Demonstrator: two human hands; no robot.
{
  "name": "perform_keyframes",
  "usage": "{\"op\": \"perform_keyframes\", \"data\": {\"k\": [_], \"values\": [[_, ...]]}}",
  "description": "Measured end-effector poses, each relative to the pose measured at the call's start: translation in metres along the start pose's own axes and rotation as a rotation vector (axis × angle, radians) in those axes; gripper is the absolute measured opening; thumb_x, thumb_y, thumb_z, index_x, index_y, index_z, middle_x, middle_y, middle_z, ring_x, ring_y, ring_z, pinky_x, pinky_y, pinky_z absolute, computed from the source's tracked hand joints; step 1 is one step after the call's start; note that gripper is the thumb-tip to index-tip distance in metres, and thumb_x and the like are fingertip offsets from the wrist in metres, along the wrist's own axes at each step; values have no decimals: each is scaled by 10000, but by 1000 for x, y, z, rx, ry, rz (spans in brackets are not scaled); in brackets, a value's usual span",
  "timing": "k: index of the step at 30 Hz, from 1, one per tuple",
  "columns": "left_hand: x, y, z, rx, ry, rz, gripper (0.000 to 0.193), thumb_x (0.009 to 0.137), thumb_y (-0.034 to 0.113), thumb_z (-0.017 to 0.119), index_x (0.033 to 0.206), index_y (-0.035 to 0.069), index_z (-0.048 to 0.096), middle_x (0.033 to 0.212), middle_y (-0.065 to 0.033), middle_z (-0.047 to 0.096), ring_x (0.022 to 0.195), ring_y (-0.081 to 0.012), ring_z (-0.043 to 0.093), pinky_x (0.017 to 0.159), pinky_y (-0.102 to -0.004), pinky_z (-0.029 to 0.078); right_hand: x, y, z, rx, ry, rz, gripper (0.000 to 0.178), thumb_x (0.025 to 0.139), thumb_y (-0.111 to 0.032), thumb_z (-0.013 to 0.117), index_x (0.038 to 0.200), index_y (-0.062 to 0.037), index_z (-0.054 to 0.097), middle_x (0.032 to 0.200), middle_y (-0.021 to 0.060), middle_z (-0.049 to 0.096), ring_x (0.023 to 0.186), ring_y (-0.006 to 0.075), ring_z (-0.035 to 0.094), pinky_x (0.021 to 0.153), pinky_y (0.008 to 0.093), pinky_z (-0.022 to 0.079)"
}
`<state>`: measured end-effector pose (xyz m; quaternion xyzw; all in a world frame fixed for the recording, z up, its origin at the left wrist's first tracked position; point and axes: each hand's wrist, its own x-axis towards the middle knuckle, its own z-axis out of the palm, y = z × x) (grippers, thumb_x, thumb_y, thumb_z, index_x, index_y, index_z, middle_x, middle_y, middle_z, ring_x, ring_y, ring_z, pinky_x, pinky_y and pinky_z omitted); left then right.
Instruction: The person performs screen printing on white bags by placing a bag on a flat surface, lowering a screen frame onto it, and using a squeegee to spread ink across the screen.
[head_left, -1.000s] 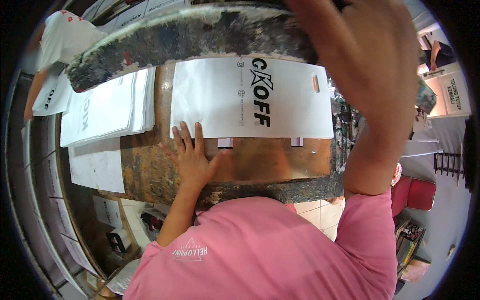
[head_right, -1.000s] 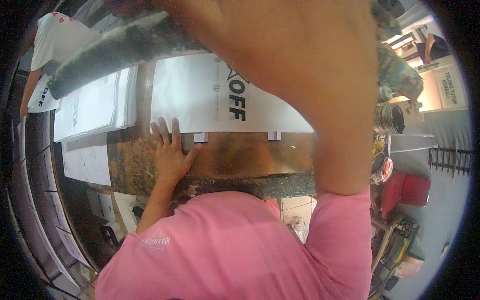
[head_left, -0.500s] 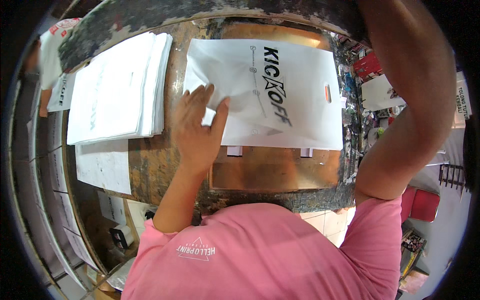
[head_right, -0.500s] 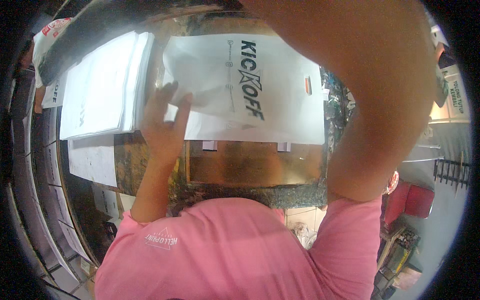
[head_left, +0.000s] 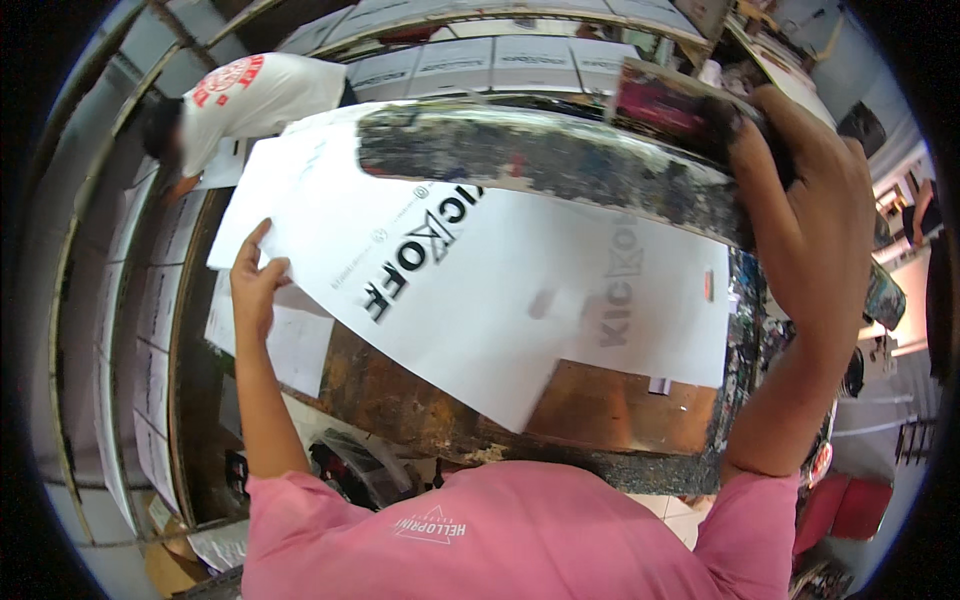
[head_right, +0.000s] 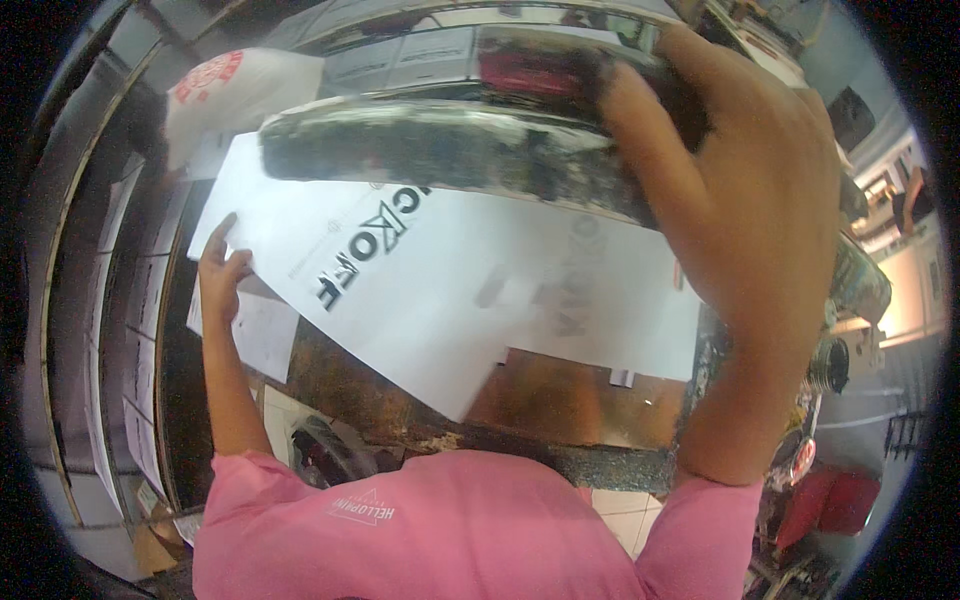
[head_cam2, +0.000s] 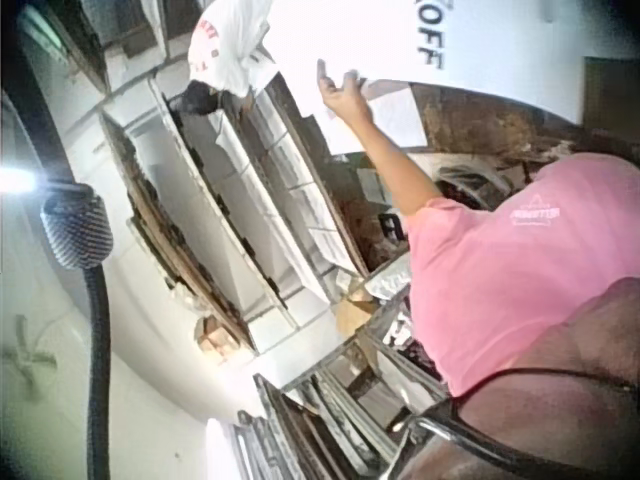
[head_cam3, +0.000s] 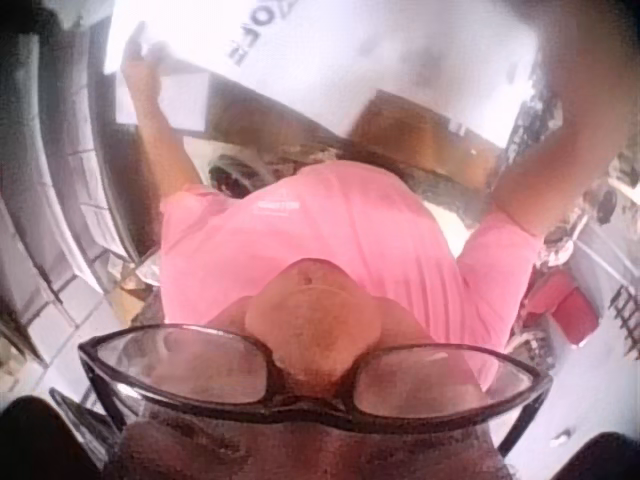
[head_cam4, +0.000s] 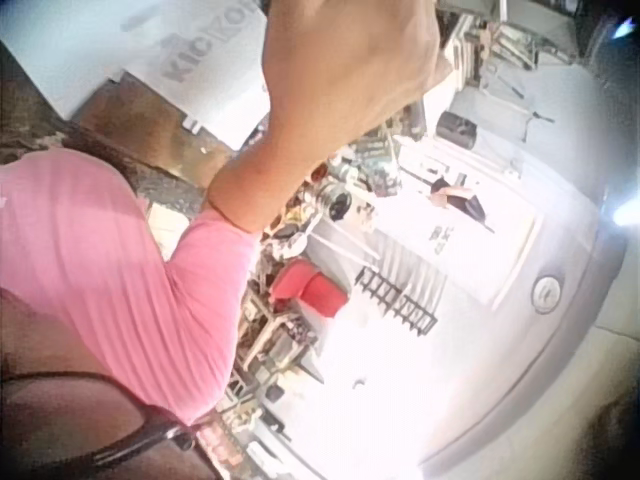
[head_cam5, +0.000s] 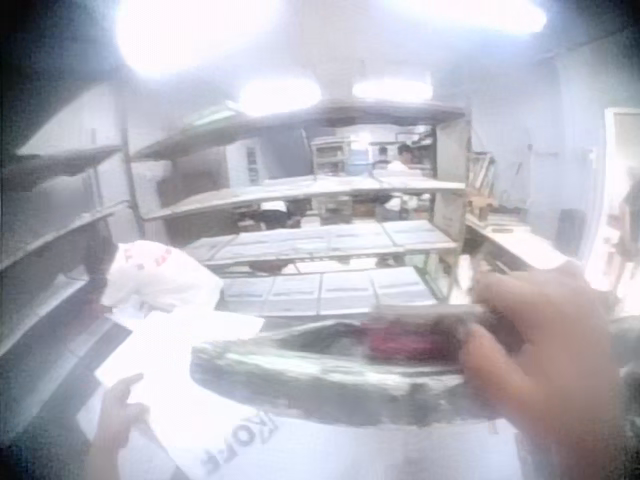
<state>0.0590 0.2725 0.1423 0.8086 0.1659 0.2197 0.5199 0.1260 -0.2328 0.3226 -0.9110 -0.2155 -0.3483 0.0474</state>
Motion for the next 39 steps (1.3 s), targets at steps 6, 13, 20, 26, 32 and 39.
{"op": "perform_keyframes", "data": {"k": [6, 13, 20, 26, 32, 39], "values": [[84, -72, -118, 145, 28, -133, 702, 810, 47, 690, 1479, 10, 481, 1283, -155, 611, 933, -206, 672, 780, -318, 582, -8, -7, 10, 49, 37, 42, 488, 955, -390, 588, 1326, -74, 605, 988, 225, 698, 907, 405, 631, 835, 458, 477], [-94, 55, 97, -326, -583, 104, 772, 899, 354, 781, 1498, 6, 439, 1420, -185, 593, 1340, -316, 541, 1143, -407, 372, -47, -25, 19, 43, 11, 28, 577, 894, -335, 655, 1400, -82, 538, 1034, 232, 666, 963, 394, 616, 871, 468, 461], [-243, -1, 154, -1162, -533, -593, 1070, 877, 838, 407, 1481, -42, 330, 1419, -246, 529, 1306, -368, 547, 1152, -566, 380, -144, 3, 97, 546, -795, -59, 368, 874, -140, 702, 1234, -95, 647, 1120, 151, 651, 1033, 375, 598, 923, 467, 478], [-258, -55, 171, -1083, -465, -818, 1004, 926, 814, 342, 1464, -33, 378, 1403, -214, 547, 1282, -341, 559, 1111, -528, 427, -78, 59, 285, 278, -322, -157, 340, 903, -207, 678, 1239, -167, 646, 991, 102, 655, 982, 332, 626, 842, 454, 493], [-262, -67, 167, -1015, -483, -814, 999, 946, 801, 286, 1473, -44, 368, 1439, -215, 522, 1318, -342, 536, 1102, -518, 439, -23, 86, 393, 192, -280, -186, 289, 928, -315, 648, 1202, -224, 644, 982, 81, 674, 957, 315, 665, 798, 474, 542], [-262, -69, 164, -994, -512, -783, 1035, 913, 837, 295, 1470, -30, 393, 1450, -191, 533, 1316, -350, 549, 1087, -537, 461, -91, 45, 355, 146, -277, -121, 295, 875, -400, 713, 1006, -145, 642, 909, 70, 624, 896, 282, 651, 681, 433, 557]]}}
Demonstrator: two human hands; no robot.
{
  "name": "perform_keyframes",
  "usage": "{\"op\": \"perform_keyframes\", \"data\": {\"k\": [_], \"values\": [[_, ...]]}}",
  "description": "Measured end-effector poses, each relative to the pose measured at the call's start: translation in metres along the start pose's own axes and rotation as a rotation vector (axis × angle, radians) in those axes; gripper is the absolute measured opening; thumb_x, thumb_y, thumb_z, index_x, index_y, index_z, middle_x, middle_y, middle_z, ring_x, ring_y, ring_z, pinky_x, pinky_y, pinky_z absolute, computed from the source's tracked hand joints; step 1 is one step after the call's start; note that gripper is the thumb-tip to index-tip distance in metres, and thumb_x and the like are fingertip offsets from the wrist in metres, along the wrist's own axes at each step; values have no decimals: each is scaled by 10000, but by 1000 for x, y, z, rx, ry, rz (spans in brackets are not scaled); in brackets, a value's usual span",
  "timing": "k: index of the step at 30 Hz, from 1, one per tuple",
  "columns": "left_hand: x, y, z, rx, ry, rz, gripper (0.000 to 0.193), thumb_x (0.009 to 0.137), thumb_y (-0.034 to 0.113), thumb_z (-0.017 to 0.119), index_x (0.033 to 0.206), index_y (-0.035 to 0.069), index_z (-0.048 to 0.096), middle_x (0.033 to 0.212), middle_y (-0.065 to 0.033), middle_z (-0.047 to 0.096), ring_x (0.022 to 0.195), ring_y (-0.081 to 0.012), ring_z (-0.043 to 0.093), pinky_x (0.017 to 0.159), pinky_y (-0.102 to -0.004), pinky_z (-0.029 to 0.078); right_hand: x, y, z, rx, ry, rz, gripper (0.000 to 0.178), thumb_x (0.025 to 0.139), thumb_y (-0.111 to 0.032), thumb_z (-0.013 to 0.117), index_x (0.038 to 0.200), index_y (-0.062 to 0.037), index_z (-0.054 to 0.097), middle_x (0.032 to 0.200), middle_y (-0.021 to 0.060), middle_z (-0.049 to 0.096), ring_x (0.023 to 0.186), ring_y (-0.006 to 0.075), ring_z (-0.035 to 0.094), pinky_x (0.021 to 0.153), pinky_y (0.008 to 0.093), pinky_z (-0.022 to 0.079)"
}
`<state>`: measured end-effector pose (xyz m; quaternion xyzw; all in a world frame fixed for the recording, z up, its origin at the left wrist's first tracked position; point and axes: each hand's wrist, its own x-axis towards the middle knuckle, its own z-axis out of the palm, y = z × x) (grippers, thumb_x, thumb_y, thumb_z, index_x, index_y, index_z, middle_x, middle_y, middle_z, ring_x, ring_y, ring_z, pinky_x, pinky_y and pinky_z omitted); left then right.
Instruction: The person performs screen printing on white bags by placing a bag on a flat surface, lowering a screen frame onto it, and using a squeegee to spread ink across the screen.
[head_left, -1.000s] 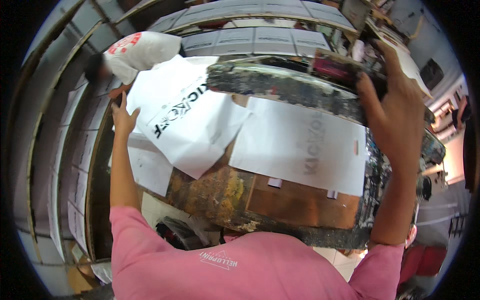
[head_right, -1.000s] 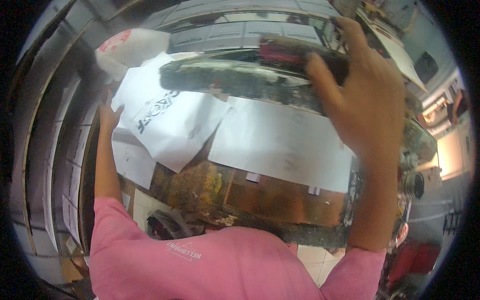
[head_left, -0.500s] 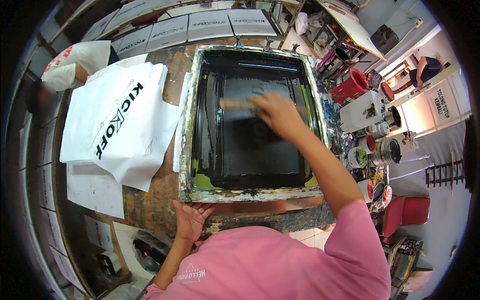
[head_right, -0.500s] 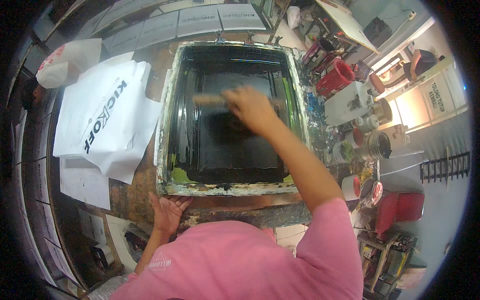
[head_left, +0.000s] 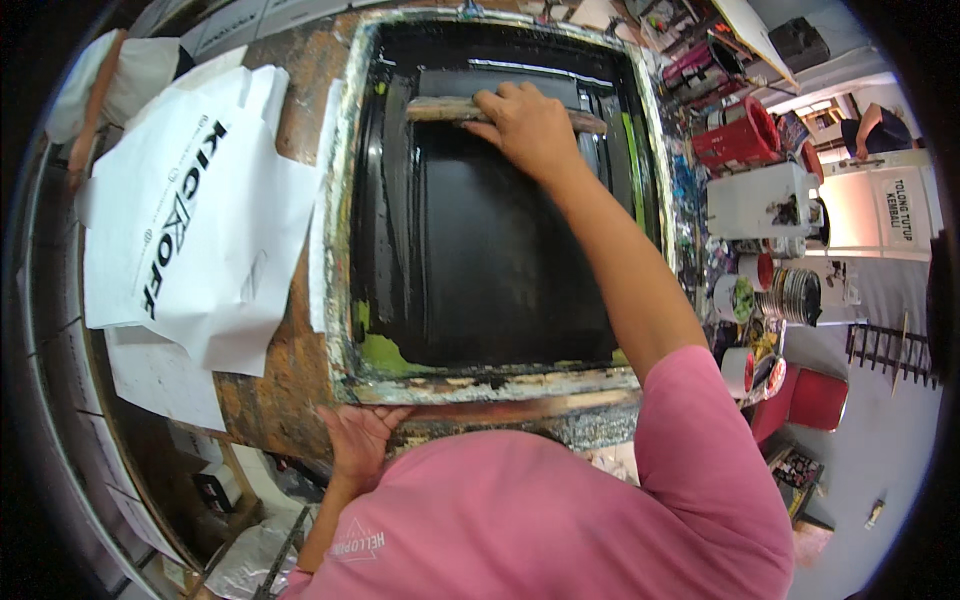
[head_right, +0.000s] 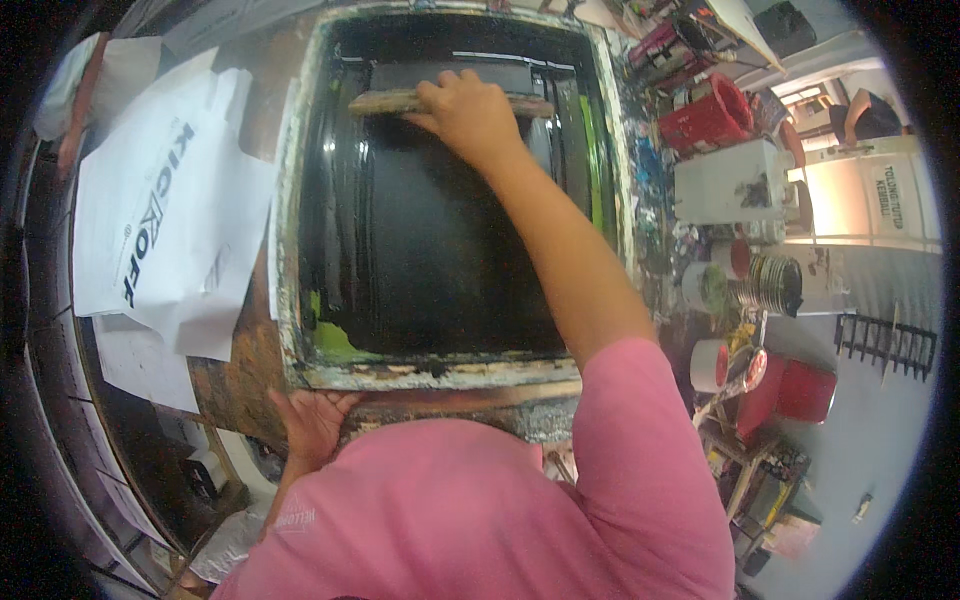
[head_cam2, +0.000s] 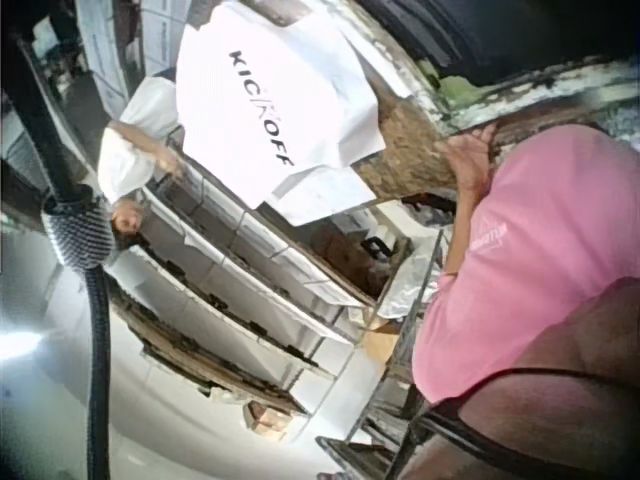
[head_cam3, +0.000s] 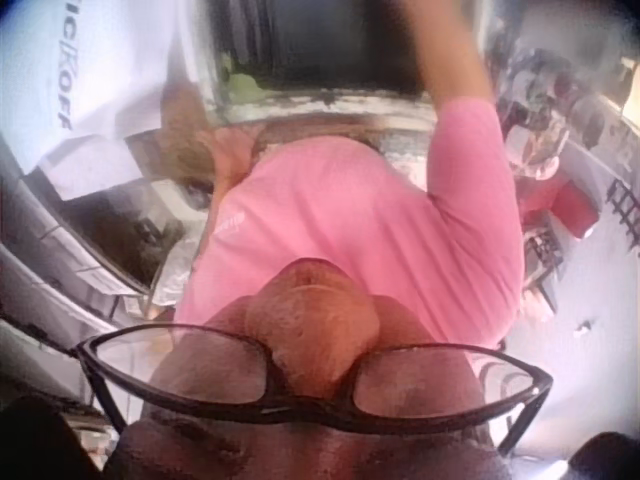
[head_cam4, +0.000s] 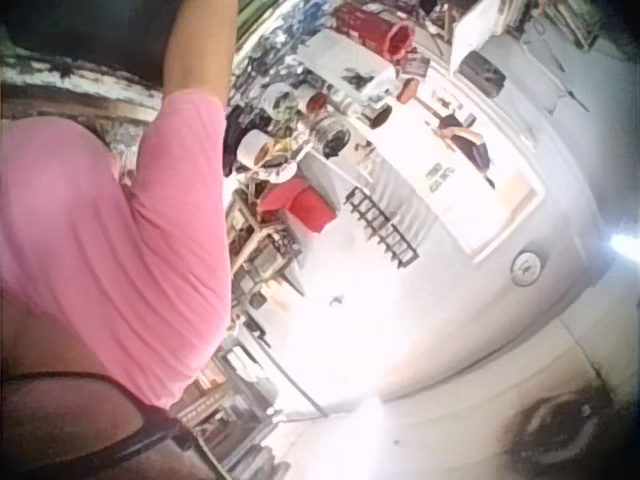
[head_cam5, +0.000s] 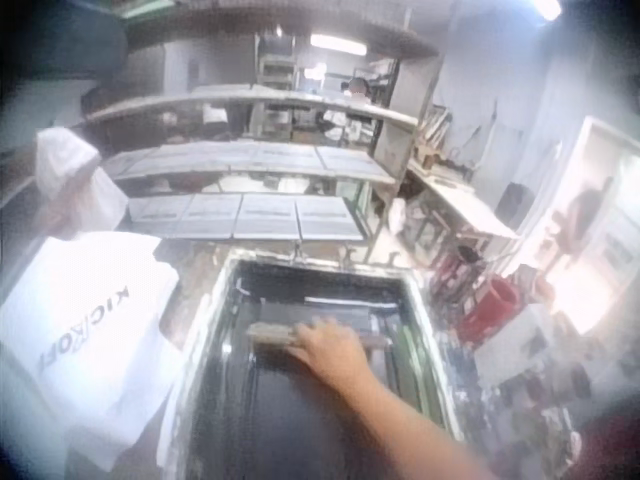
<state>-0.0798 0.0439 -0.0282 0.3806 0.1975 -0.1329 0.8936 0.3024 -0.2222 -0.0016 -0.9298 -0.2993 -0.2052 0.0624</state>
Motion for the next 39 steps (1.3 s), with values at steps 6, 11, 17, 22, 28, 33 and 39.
{"op": "perform_keyframes", "data": {"k": [6, 11, 17, 22, 28, 33, 39], "values": [[-1, 3, 6, -64, -50, 49, 1073, 895, 862, 288, 1482, -33, 370, 1448, -196, 527, 1327, -339, 531, 1094, -531, 446, -98, -72, -64, 118, -60, 1, 412, 764, -340, 801, 1069, -121, 631, 919, 64, 582, 884, 274, 605, 700, 401, 533], [1, 1, 6, -108, -64, 69, 1076, 888, 869, 302, 1463, -38, 376, 1432, -209, 523, 1318, -355, 525, 1101, -535, 424, -165, -128, -120, 219, -203, 49, 439, 742, -313, 816, 1082, -93, 647, 911, 69, 578, 882, 270, 599, 695, 390, 535], [2, 5, 15, -65, -81, 98, 1108, 881, 869, 323, 1418, -98, 394, 1382, -262, 543, 1288, -383, 544, 1138, -555, 395, -179, -145, -145, 221, -335, 111, 374, 813, -359, 771, 1029, -82, 644, 899, 89, 595, 870, 289, 616, 689, 406, 550], [0, 6, 15, -90, -140, 155, 1077, 878, 863, 336, 1388, -79, 457, 1320, -274, 596, 1258, -403, 570, 1146, -580, 384, -181, -154, -178, 214, -277, 94, 393, 838, -367, 753, 1078, -83, 626, 994, 116, 607, 977, 303, 615, 780, 418, 550], [-18, 60, 61, -164, -516, 385, 1011, 871, 835, 413, 1436, -2, 472, 1407, -247, 560, 1355, -431, 488, 1179, -621, 310, -145, -170, -240, 67, 68, 146, 338, 819, -350, 724, 1024, -97, 631, 961, 90, 581, 945, 276, 575, 951, 571, 369], [21, 83, 89, 1306, -17, 738, 840, 957, 652, 493, 1569, 92, 358, 1607, -245, 315, 1527, -425, 200, 1206, -663, 98, -71, -133, -297, -108, 253, 96, 287, 800, -402, 698, 930, -152, 644, 863, 62, 607, 877, 257, 603, 866, 505, 360], [56, 21, 69, 2304, 362, 390, 1006, 868, 814, 451, 1622, 181, 241, 1675, -254, 80, 1541, -476, 41, 1146, -734, -79, -14, -126, -337, -176, 375, -4, 387, 858, -364, 642, 714, -6, 624, 653, 122, 669, 638, 207, 661, 796, 383, 449]]}}
